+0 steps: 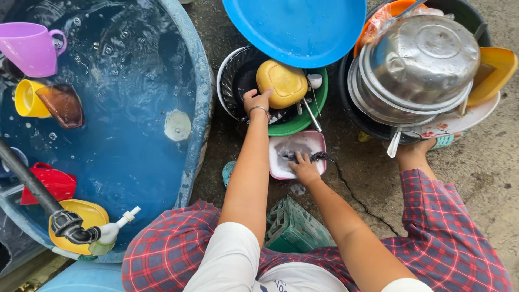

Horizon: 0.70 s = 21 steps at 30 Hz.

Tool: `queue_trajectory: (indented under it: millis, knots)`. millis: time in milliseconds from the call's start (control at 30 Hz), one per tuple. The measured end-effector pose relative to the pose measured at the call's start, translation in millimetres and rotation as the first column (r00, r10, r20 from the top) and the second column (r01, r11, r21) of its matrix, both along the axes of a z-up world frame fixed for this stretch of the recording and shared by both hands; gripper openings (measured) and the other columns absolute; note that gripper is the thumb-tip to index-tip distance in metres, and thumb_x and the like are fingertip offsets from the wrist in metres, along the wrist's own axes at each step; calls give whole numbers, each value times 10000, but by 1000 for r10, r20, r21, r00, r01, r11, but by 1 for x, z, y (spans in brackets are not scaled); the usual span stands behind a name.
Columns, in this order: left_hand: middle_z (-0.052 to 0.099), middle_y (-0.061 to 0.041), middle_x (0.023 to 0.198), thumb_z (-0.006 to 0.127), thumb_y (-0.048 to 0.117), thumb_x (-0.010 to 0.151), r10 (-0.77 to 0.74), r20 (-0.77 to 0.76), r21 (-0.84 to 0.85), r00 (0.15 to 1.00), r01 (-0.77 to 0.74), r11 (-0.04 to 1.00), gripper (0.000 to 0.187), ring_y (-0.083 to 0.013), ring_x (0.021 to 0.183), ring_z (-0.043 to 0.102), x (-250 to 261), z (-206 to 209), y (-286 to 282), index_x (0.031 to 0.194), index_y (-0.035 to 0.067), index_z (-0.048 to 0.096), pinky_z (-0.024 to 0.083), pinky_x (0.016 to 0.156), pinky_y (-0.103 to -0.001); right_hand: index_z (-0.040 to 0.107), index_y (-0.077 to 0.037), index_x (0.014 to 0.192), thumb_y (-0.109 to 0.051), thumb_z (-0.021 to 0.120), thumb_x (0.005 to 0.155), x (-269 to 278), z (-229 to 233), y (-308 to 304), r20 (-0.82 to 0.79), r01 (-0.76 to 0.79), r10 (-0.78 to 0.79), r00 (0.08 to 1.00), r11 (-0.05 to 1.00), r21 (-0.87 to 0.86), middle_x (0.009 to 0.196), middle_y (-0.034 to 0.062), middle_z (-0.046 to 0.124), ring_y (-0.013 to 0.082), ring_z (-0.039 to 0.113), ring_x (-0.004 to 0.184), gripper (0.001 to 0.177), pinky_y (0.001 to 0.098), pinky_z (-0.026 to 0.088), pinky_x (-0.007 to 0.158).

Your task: The person washes various dishes and utensils by scrubbing them with a sponge in a small basin of soapy water and then rinsing them in a large tub of water.

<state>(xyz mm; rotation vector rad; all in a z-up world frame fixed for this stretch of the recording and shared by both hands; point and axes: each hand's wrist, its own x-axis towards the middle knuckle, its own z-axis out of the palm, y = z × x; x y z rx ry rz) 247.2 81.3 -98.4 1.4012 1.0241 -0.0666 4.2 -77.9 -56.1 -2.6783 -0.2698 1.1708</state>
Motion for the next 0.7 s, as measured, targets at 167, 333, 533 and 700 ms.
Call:
queue_trajectory:
  millis: [167, 333, 533, 700]
  knots:
    - [665, -130, 1076, 964, 189, 622, -35, 51, 50, 998, 33, 998, 673, -235, 928, 672, -1, 52, -13, 1156, 35, 586, 585, 851, -368, 673, -254, 1242, -33, 633, 833, 21, 20, 4, 152, 49, -59, 987, 996, 69, 1469, 216, 452, 418, 455, 1361, 467, 482, 481, 1040]
    - [545, -145, 1160, 999, 206, 601, -211, -138, 439, 968, 251, 863, 734, -341, 1026, 606, -2, 130, -35, 1174, 115, 549, 524, 893, -447, 649, -136, 1222, 66, 676, 740, 31, 42, 12, 89, 512, -585, 806, 766, 390, 1268, 245, 619, 406, 634, 1177, 524, 421, 523, 1011]
    - [532, -191, 1215, 983, 170, 581, -253, -143, 498, 957, 291, 817, 772, -420, 1078, 608, 9, 145, -56, 1188, 110, 510, 530, 928, -466, 592, -28, 1093, -132, 888, 727, 19, 34, 6, 112, 651, -734, 669, 653, 387, 1045, 227, 716, 389, 688, 978, 482, 442, 540, 820]
    - [682, -203, 1149, 884, 67, 684, -280, 24, 435, 960, 243, 867, 714, -387, 1093, 671, 7, 114, -72, 1277, 43, 487, 538, 972, -434, 630, -65, 1212, -237, 762, 897, 11, 41, -10, -299, 836, -877, 375, 181, 518, 995, 60, 721, 122, 690, 830, 382, 292, 558, 733]
